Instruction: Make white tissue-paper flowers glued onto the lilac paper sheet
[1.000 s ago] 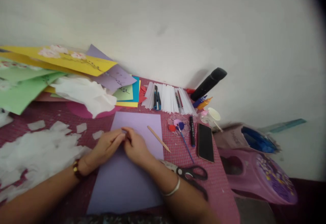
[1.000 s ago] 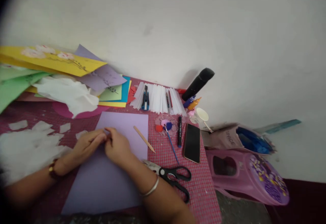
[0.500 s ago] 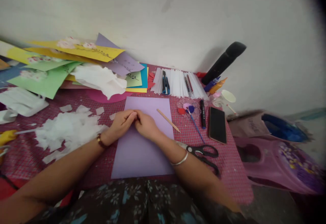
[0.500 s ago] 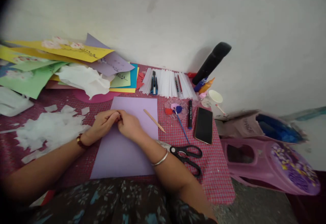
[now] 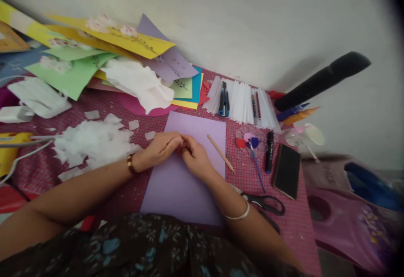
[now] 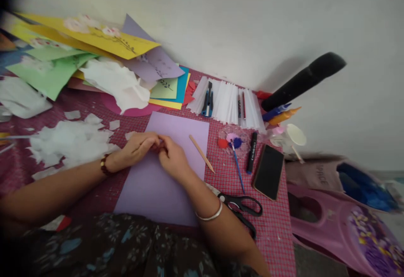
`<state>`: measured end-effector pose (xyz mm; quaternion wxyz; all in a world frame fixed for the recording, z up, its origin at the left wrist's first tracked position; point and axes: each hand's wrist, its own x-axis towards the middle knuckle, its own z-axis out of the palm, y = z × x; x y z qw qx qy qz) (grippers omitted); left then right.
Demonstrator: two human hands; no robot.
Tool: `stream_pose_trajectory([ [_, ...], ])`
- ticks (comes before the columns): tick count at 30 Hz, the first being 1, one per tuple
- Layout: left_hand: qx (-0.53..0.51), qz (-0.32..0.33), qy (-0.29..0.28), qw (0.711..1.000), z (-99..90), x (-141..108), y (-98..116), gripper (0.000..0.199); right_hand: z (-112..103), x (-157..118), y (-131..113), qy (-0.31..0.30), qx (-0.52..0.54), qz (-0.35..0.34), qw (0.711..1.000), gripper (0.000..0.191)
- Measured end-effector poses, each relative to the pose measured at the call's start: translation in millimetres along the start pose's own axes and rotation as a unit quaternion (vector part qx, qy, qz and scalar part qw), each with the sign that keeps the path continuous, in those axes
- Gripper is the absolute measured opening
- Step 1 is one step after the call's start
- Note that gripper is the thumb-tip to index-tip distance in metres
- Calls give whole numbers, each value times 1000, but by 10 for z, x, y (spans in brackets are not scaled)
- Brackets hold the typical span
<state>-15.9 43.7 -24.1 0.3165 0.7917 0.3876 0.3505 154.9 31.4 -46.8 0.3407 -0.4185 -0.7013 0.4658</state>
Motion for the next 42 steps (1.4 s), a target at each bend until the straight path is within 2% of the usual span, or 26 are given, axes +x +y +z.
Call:
stream_pose_trajectory([
  [8, -26, -65, -10, 997, 19, 29, 40, 39, -39, -13, -56, 5, 14, 21, 1000, 35],
  [15, -49, -83, -1, 995, 13, 34, -7, 42, -19, 9, -20, -6, 22, 14, 1000, 33],
  [23, -139, -129, 16, 982, 31, 88, -47, 40, -12, 52, 1, -10, 35, -1, 999, 30],
  [27, -133, -131, 17, 982, 35, 93, -45, 39, 25, 61, 18, 7, -14, -21, 1000, 28],
  [33, -83, -93, 4, 992, 32, 88, -70, 37, 58, 74, 2, 20, -125, -12, 992, 29],
  [36, -5, -59, -15, 998, 30, 85, -77, 38, -101, 44, -199, -17, -235, -13, 972, 29],
  [38, 65, -25, -46, 997, 38, 77, -73, 35, -298, -8, -379, -39, -331, -28, 943, 31],
  [42, 174, 48, -124, 976, 73, 48, -56, 23, -766, -161, -623, 32, -432, 18, 901, 23],
])
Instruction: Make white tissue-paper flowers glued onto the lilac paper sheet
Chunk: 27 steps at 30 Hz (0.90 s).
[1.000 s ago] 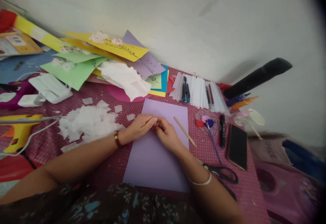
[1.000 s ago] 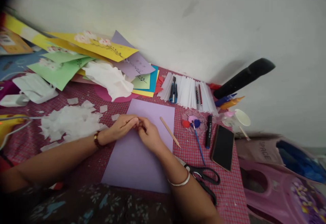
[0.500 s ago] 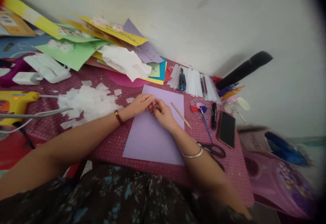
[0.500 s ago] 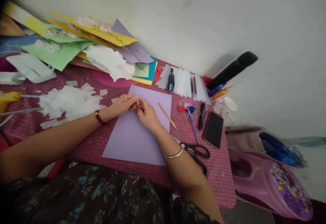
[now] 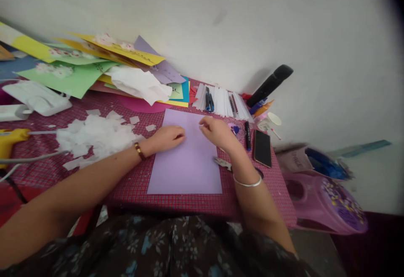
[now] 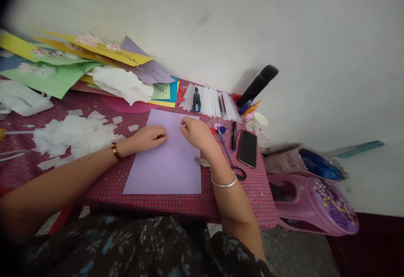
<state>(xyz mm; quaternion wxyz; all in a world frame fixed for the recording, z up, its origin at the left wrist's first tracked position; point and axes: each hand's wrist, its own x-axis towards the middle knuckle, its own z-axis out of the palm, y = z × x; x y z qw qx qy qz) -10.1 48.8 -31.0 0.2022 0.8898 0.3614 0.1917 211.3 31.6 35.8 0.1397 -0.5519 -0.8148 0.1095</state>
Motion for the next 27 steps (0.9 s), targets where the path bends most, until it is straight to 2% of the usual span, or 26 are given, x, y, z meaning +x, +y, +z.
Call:
stream_pose_trajectory([
  [3, 24, 0, -14, 1000, 15, -14, 14, 21, -145, -109, 220, -43, -51, 42, 997, 18],
  [7, 30, -11, -23, 999, 2, -18, 24, 19, -139, -290, 389, -103, -90, 70, 988, 14],
  [10, 22, -17, -22, 999, -14, -13, 26, 18, -152, -500, 367, -101, -96, 67, 988, 13],
  [15, 22, -14, -17, 1000, 0, -14, 29, 16, -136, -1003, 312, -103, -90, 19, 990, 22],
  [18, 25, -21, -12, 999, 16, -9, 39, 16, -67, -1262, 400, -108, -81, 39, 990, 13],
  [21, 26, -33, -20, 999, -9, 21, 39, 15, -38, -1406, 524, -94, -75, 77, 990, 12],
  [24, 41, -13, -53, 998, -113, 33, 81, 16, -70, -1467, 565, -41, -110, 101, 988, 15],
  [27, 103, 23, -73, 992, -259, -102, 280, 19, -69, -1490, 478, 19, -46, 91, 995, 23],
])
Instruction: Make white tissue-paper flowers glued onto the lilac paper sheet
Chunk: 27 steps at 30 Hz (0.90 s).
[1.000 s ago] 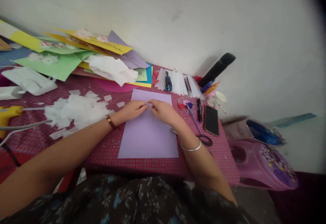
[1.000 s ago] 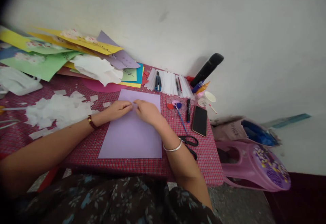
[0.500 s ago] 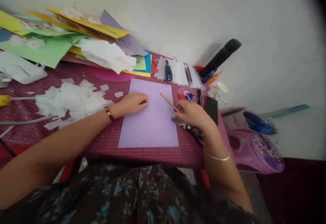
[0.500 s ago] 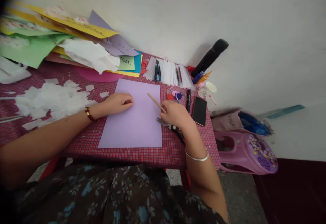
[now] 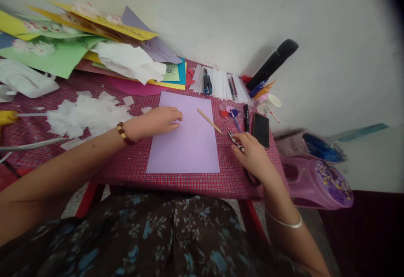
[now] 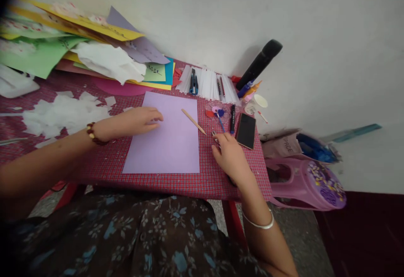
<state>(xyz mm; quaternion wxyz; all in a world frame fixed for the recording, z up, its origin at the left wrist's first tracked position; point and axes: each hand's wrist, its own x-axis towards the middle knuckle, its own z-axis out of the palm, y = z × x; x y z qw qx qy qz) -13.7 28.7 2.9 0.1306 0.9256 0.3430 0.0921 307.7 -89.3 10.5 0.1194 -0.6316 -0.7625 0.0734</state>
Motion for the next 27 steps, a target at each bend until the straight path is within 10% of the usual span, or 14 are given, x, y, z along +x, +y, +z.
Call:
stream_pose_trajectory([
  [7, 43, 93, -22, 995, 0, -868, 805, 25, 356, -63, -310, -4, 203, -22, 979, 44],
  [17, 40, -8, 3, 999, 265, -1261, 594, 48, 412, 26, -326, -1, 329, 0, 944, 44],
  [27, 49, -63, 28, 996, 200, -1174, 668, 38, 367, 62, -267, -79, 615, 152, 770, 31],
])
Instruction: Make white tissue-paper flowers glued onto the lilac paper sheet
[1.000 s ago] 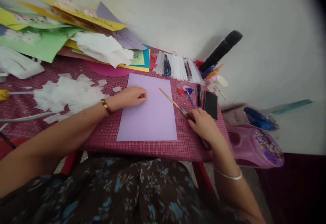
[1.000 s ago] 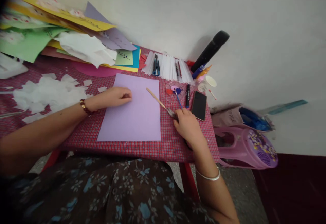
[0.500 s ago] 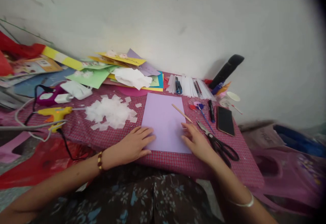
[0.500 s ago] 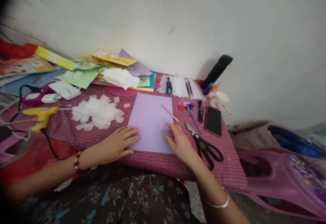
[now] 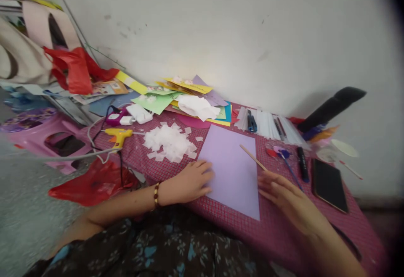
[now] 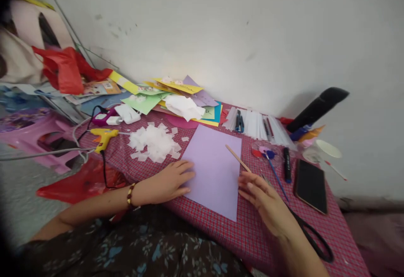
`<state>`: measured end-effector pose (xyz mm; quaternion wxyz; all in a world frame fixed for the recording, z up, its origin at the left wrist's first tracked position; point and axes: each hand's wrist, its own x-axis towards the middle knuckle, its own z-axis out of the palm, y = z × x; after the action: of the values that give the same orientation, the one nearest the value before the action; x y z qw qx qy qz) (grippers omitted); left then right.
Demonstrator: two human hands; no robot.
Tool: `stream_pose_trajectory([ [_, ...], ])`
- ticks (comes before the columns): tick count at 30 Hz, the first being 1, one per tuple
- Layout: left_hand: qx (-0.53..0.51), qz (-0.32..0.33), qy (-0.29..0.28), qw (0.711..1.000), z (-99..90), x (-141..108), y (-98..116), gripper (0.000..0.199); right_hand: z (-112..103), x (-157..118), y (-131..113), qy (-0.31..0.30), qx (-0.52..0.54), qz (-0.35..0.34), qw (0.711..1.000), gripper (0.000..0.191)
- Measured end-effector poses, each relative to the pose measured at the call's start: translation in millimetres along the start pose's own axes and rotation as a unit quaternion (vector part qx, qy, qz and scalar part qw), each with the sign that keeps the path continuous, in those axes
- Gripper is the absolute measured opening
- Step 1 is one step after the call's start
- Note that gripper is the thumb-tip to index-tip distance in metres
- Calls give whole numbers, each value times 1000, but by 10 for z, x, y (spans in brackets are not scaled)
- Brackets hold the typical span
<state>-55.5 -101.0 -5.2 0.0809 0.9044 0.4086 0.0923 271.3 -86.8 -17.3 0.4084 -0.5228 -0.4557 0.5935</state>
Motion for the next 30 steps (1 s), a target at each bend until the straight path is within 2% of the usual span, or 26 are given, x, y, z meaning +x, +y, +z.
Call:
stream_pose_trajectory([
  [4, 6, -13, -4, 1000, 21, -17, -72, 37, 85, 17, 41, -15, 4, 2, 1000, 33],
  [9, 7, -6, 8, 1000, 122, -17, -47, 40, 136, 39, -124, -27, -118, -45, 992, 40],
  [14, -6, 24, 2, 1000, 76, 33, -47, 43, 436, 250, -339, -126, -227, -123, 958, 33],
  [18, 37, -12, 34, 999, -136, 90, -295, 46, 703, 568, -227, -178, -277, -178, 927, 25],
  [21, 113, -25, 21, 993, -258, 151, -536, 42, 807, 743, -81, -197, -300, -189, 914, 22],
  [24, 156, -8, -22, 988, -291, 225, -739, 24, 823, 812, 24, -179, -306, -207, 912, 20],
  [26, 170, 0, -33, 985, -294, 271, -866, 23, 810, 822, 64, -164, -308, -226, 909, 19],
  [30, 222, -49, -37, 973, -367, 333, -1128, 23, 801, 820, 90, -149, -322, -248, 901, 20],
])
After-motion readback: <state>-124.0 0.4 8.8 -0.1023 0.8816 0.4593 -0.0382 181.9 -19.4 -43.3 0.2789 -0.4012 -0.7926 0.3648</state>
